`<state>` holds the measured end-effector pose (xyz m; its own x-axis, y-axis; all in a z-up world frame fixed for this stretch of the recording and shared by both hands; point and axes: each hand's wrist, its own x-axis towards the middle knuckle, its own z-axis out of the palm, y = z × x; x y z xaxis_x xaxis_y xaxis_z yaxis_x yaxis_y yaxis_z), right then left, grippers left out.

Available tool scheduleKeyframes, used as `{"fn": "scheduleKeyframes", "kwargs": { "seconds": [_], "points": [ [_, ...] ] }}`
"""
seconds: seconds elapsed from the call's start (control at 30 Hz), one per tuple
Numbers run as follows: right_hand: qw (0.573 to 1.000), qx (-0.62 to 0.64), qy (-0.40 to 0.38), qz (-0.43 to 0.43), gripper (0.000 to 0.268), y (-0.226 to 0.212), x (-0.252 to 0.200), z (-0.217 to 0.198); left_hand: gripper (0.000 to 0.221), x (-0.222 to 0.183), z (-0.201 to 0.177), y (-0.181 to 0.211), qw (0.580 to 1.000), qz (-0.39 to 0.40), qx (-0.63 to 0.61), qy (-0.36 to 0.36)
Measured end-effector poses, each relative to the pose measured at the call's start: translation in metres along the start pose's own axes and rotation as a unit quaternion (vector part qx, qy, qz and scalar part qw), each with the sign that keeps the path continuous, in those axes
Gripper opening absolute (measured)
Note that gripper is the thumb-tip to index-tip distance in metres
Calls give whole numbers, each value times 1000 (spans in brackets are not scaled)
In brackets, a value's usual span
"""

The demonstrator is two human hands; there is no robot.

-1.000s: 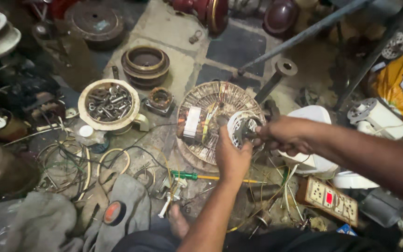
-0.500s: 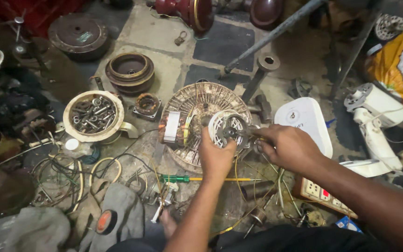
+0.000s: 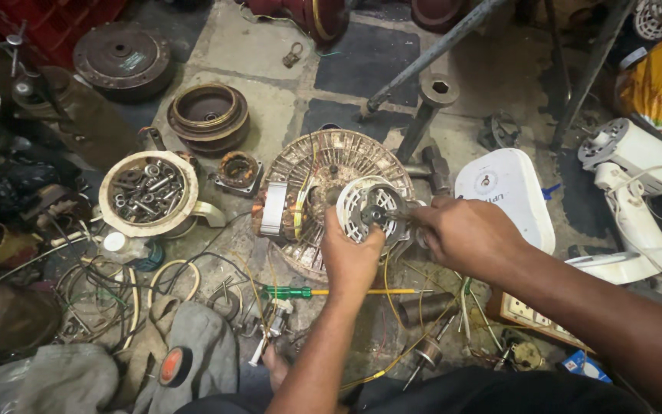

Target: The person applies lubricant to the central bearing of a disassembled electric motor rotor, then uses a screwdriver to remove screws from a white plastic housing. The person removes the housing and continues to manipulate the rotor and stator components.

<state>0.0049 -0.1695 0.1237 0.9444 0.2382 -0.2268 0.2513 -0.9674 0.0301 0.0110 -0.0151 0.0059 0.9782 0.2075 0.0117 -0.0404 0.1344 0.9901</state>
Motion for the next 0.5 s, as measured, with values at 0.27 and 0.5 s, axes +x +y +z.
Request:
{"fn": "scheduleKeyframes", "kwargs": {
  "seconds": [0.27,0.5],
  "points": [
    [1000,-27,6,-5,47,-4,-2,-2,41,0,-1,0,1000,0,12,3],
    [999,-35,4,-12,47,-3,-2,0,40,1,-2,3,999,5,32,8]
  ]
}}
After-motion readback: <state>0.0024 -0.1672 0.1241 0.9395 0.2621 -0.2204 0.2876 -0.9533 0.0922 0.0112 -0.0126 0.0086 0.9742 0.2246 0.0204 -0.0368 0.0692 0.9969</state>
